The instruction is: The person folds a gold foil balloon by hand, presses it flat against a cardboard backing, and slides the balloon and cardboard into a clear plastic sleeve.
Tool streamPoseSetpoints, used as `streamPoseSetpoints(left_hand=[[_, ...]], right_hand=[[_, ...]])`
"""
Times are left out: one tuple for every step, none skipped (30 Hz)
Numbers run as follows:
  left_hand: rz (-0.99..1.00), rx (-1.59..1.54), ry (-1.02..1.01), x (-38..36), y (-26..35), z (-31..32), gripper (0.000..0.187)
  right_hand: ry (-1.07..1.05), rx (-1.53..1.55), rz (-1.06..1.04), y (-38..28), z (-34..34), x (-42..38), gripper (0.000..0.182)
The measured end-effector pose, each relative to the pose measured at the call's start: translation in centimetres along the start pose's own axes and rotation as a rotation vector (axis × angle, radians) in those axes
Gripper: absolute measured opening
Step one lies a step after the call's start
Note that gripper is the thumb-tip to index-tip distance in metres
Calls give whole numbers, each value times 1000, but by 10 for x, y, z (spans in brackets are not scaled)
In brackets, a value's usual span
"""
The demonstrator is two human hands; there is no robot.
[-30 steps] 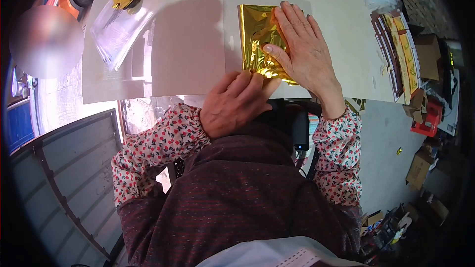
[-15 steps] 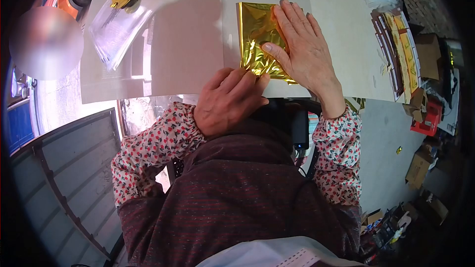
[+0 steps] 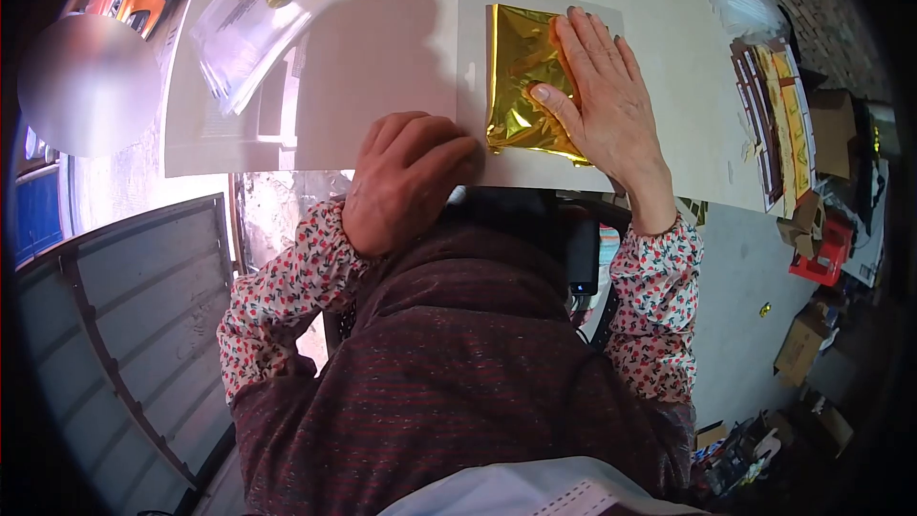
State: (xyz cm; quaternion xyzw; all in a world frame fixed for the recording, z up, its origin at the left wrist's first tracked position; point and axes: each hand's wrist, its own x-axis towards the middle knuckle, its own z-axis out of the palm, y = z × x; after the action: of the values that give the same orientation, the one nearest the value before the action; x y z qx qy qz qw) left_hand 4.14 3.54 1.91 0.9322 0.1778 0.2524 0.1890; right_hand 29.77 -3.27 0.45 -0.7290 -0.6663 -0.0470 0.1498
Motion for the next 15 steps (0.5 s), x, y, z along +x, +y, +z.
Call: streamPoseSetpoints(left_hand=[[23,3,-9,2,2,-1,35],[46,7,-18,4,3,-2,36],[62,8,-28,4,3,0,37],[79,9,-40,3,2,2,38],[95,9,-53,2,1,3,39],[98,17,-61,2,2,3,41],[101,25,-70,1,3,3,44],[105,34,-78,1,3,4,46],[109,42,-89,1,4,4,48],[114,51,-99,0,6,4,50],[119,60,-110,0,7,4,53],[109,67,-108,0,9,6,55],[98,75,-106,0,12,8,57],[88,83,-105,0,15,10,58],[72,93,-104,0,18,13,59]], right_hand=[[-3,-1,-1,0,0,0,76],[-6,-2,-2,0,0,0,76],[-7,-3,-2,0,-1,0,76],[-9,-1,-2,0,-1,1,76],[-11,1,-1,-1,-2,1,76],[-14,4,2,-1,-2,0,76],[-15,2,1,-2,-2,1,76],[-15,1,0,-2,-2,1,76],[-15,-1,0,-2,-2,1,76],[-14,-3,-1,-2,-2,1,76],[-13,-5,-2,-2,-2,2,77],[-12,-7,-3,-2,-2,2,77],[-14,-7,-3,-2,-3,2,77],[-16,-6,-3,-2,-3,2,77],[-17,-5,-2,-3,-3,2,76]])
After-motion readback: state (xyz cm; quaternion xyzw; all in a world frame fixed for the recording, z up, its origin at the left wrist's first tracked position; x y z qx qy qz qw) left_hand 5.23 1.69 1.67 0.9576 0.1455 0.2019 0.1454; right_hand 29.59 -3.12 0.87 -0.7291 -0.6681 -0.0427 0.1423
